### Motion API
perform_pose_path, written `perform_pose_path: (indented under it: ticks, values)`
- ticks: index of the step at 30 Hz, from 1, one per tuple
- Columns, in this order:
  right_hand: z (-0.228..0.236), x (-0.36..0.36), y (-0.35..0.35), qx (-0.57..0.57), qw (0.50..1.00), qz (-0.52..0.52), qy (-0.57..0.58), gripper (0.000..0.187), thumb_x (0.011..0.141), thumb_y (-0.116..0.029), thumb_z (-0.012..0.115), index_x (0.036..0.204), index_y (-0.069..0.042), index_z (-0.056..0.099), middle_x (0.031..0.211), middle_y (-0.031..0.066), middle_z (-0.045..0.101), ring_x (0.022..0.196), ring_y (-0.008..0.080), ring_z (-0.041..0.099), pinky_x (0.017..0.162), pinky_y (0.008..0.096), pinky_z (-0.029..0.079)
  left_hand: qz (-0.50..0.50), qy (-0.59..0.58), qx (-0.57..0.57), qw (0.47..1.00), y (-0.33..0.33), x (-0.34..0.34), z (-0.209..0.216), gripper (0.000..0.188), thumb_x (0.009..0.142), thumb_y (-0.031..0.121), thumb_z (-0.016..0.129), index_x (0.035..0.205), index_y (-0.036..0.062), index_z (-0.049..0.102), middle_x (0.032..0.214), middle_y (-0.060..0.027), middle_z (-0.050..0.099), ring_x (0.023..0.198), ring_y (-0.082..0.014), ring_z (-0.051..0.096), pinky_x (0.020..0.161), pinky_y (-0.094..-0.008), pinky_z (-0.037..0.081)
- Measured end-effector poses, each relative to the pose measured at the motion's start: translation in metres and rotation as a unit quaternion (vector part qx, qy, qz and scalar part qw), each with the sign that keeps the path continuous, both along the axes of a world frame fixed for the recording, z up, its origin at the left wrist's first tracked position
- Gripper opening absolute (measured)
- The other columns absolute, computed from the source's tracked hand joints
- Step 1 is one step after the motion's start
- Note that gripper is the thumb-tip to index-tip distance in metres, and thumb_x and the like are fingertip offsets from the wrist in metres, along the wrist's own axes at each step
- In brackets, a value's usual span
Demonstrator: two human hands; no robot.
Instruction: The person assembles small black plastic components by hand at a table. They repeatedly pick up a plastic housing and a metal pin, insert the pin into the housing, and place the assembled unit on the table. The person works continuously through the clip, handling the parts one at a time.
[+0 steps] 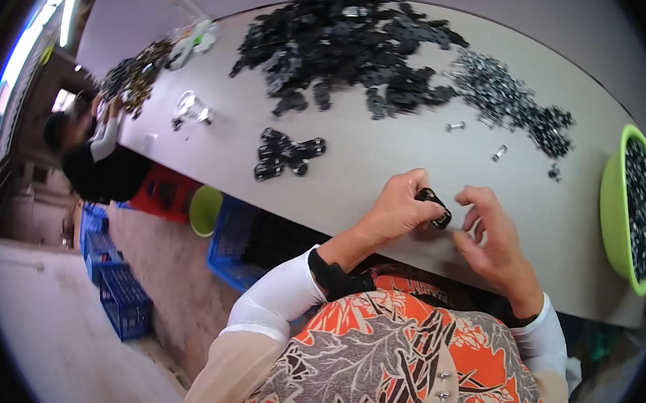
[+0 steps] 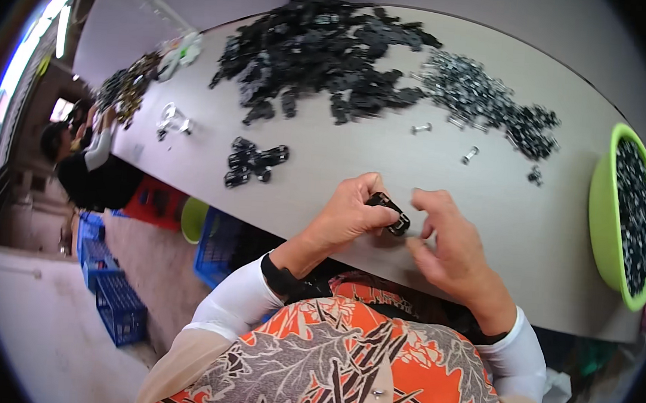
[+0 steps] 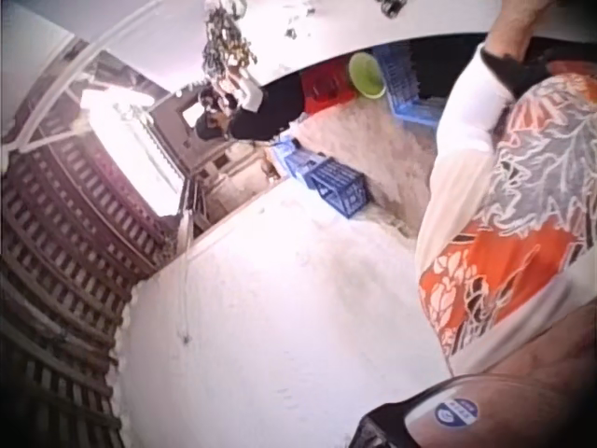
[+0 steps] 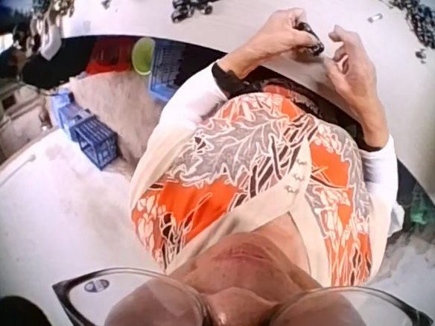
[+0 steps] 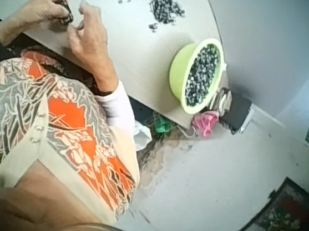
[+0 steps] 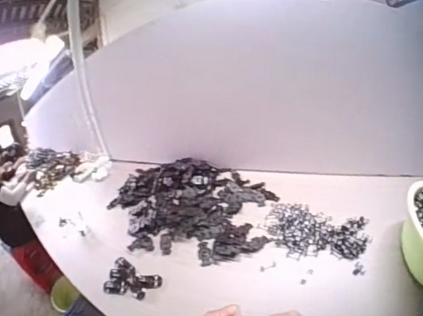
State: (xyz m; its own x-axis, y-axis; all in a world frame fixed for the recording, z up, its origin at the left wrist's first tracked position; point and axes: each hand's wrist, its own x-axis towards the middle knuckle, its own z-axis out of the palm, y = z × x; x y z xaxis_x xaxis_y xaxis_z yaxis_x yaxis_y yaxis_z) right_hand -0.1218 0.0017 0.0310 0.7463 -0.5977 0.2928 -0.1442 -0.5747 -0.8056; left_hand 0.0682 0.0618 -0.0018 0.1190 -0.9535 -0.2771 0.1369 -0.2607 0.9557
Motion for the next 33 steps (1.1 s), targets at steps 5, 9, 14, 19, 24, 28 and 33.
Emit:
perform_pose_path:
  ticks: [5,9,14,19,24,28,33]
  values:
    - [-0.028,-0.002,-0.021,-0.035,0.998,0.031,0.032,0.037,0.068,0.007,0.061,0.103,-0.002,0.053,0.091,0.0093,0.053,0.058,0.0179,0.051,0.053,0.028,0.043,0.12,-0.426,-0.076,0.894,0.039,0.061,0.005,0.023,0.067,0.009,0.076,0.075,0.0013,0.056,0.064,-0.0029,0.055,0.059,-0.0101,0.056,0.05,-0.0256,0.042]
    - [-0.035,0.019,-0.026,-0.036,0.995,0.069,0.061,0.034,0.069,0.004,0.061,0.101,-0.001,0.053,0.089,0.0094,0.052,0.06,0.0204,0.052,0.055,0.0296,0.044,0.216,-0.626,-0.136,0.737,0.072,0.136,0.003,0.027,0.061,0.01,0.077,0.077,-0.0009,0.059,0.09,-0.0114,0.061,0.082,-0.0254,0.06,0.07,-0.0346,0.048]
    - [-0.024,0.089,-0.024,-0.051,0.982,0.116,0.14,0.038,0.071,-0.007,0.063,0.107,-0.001,0.051,0.101,0.0141,0.051,0.08,0.0301,0.057,0.069,0.0392,0.047,0.147,-0.637,-0.054,0.754,0.08,0.189,0.01,0.074,0.063,0.032,0.078,0.127,0.0077,0.051,0.139,-0.0277,0.034,0.131,-0.0422,0.03,0.105,-0.0429,0.031]
    - [-0.036,0.183,-0.01,-0.179,0.972,0.111,0.108,0.051,0.07,-0.019,0.072,0.112,-0.001,0.049,0.11,0.0172,0.049,0.102,0.035,0.052,0.083,0.0424,0.048,-0.01,-0.642,0.033,0.766,0.052,0.19,-0.004,0.079,0.069,0.054,0.072,0.132,0.013,0.048,0.143,-0.0225,0.031,0.134,-0.0433,0.023,0.102,-0.0633,0.021]
    - [-0.055,0.249,0.035,-0.184,0.967,0.162,0.072,0.027,0.07,-0.013,0.066,0.092,-0.001,0.055,0.099,0.0167,0.051,0.091,0.0342,0.055,0.075,0.0428,0.05,0.037,-0.6,-0.099,0.793,0.098,0.21,-0.019,0.057,0.066,0.029,0.075,0.115,0.0046,0.059,0.133,-0.0217,0.044,0.128,-0.043,0.033,0.104,-0.0456,0.032]
    - [-0.07,0.274,0.081,-0.139,0.962,0.234,0.017,0.019,0.075,-0.006,0.061,0.091,0.001,0.055,0.097,0.0188,0.052,0.09,0.0365,0.055,0.077,0.0423,0.048,0.086,-0.585,-0.09,0.802,0.155,0.215,-0.007,0.053,0.058,0.017,0.08,0.107,0.0041,0.062,0.128,-0.0194,0.05,0.124,-0.0393,0.041,0.102,-0.045,0.035]
    - [-0.055,0.275,0.099,-0.036,0.924,0.376,-0.056,0.033,0.074,-0.006,0.063,0.105,0.0,0.051,0.101,0.018,0.053,0.096,0.037,0.055,0.079,0.0436,0.047,0.134,-0.578,-0.025,0.804,0.211,0.212,-0.003,0.06,0.05,0.01,0.082,0.106,0.0038,0.062,0.13,-0.0168,0.049,0.124,-0.035,0.042,0.102,-0.0444,0.033]
